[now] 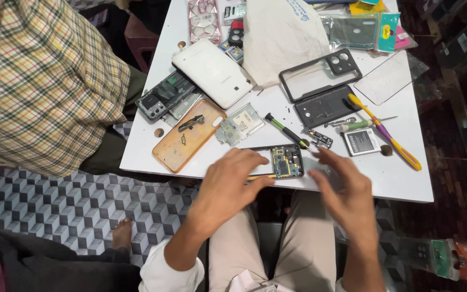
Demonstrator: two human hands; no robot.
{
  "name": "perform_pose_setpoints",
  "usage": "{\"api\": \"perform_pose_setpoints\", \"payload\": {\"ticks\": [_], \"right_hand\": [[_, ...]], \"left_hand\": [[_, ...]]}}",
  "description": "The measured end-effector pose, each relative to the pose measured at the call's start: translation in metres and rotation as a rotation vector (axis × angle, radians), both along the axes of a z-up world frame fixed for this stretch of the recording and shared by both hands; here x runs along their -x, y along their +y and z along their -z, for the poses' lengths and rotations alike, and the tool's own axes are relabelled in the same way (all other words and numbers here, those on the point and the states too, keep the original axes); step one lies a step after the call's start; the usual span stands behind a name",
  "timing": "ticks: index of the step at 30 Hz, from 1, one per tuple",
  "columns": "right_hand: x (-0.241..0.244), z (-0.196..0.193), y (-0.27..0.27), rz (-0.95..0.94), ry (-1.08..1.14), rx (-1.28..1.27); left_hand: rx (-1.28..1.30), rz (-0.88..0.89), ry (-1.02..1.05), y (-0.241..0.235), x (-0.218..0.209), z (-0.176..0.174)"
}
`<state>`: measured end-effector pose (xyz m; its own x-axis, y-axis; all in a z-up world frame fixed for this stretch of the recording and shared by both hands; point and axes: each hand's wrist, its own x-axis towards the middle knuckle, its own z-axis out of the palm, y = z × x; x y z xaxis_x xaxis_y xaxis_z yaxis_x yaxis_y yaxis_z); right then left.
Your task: The person disassembles a mobile phone, removes the battery and motherboard, and uses a yellow plastic tool to scrape and clean the motherboard. The person then places the cleaned motherboard back into the phone frame.
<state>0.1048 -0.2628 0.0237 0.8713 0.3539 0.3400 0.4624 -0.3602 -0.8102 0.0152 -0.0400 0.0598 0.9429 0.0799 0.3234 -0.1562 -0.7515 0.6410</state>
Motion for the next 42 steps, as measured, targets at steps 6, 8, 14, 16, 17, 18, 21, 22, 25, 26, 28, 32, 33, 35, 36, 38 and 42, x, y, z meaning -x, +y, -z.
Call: {"api": "perform_pose_setpoints", "payload": {"ticks": [6,8,14,16,17,18,21,22,25,26,28,32,33,35,36,38,42], "right_hand": [[-0.037,-0.033,-0.006,0.025,-0.291,0.084],[-0.044,-0.051,-0.001,-0.024,-0.265,0.063],[-0.051,-0.091,0.009,-0.053,-0.362,0.138],[-0.050,-0.087,0.012,-0.056,-0.387,0.115],[-0.050,-0.082,0.014,-0.058,-0.390,0.087],[-0.049,-0.075,0.014,-0.058,-0.394,0.057],[-0.044,-0.038,0.016,-0.024,-0.309,-0.114],[-0.042,-0.024,0.016,-0.011,-0.305,-0.154],[-0.041,0.009,0.006,0.030,-0.298,-0.274],[-0.041,0.016,0.001,0.046,-0.295,-0.308],[-0.042,0.025,-0.005,0.072,-0.226,-0.382],[-0.045,0.027,-0.008,0.120,-0.065,-0.485],[-0.045,0.026,-0.008,0.134,-0.050,-0.495],[-0.044,0.024,-0.006,0.135,-0.065,-0.482],[-0.043,0.024,-0.005,0.134,-0.073,-0.478],[-0.043,0.023,-0.003,0.128,-0.061,-0.456],[-0.038,0.019,0.000,0.096,-0.051,-0.306]], "left_hand": [[0.107,-0.429,-0.209,0.041,0.021,0.012],[0.116,-0.570,-0.309,0.055,0.031,0.018],[0.256,-0.773,-0.327,0.085,0.049,0.027],[0.100,-0.685,-0.313,0.097,0.044,0.028],[-0.015,-0.585,-0.329,0.105,0.036,0.029],[-0.129,-0.481,-0.345,0.113,0.026,0.029],[-0.269,-0.266,-0.231,0.130,-0.009,0.032],[-0.298,-0.239,-0.175,0.133,-0.021,0.033],[-0.376,-0.191,-0.119,0.139,-0.039,0.032],[-0.399,-0.178,-0.116,0.140,-0.041,0.031],[-0.369,-0.155,-0.208,0.143,-0.038,0.029],[-0.015,-0.194,-0.301,0.135,-0.024,0.027],[0.123,-0.221,-0.264,0.127,-0.021,0.029],[0.394,-0.277,-0.184,0.108,-0.016,0.033],[0.454,-0.237,-0.206,0.097,-0.013,0.034],[0.574,-0.159,-0.250,0.075,-0.010,0.038],[0.551,-0.130,-0.279,0.051,-0.011,0.042]]}}
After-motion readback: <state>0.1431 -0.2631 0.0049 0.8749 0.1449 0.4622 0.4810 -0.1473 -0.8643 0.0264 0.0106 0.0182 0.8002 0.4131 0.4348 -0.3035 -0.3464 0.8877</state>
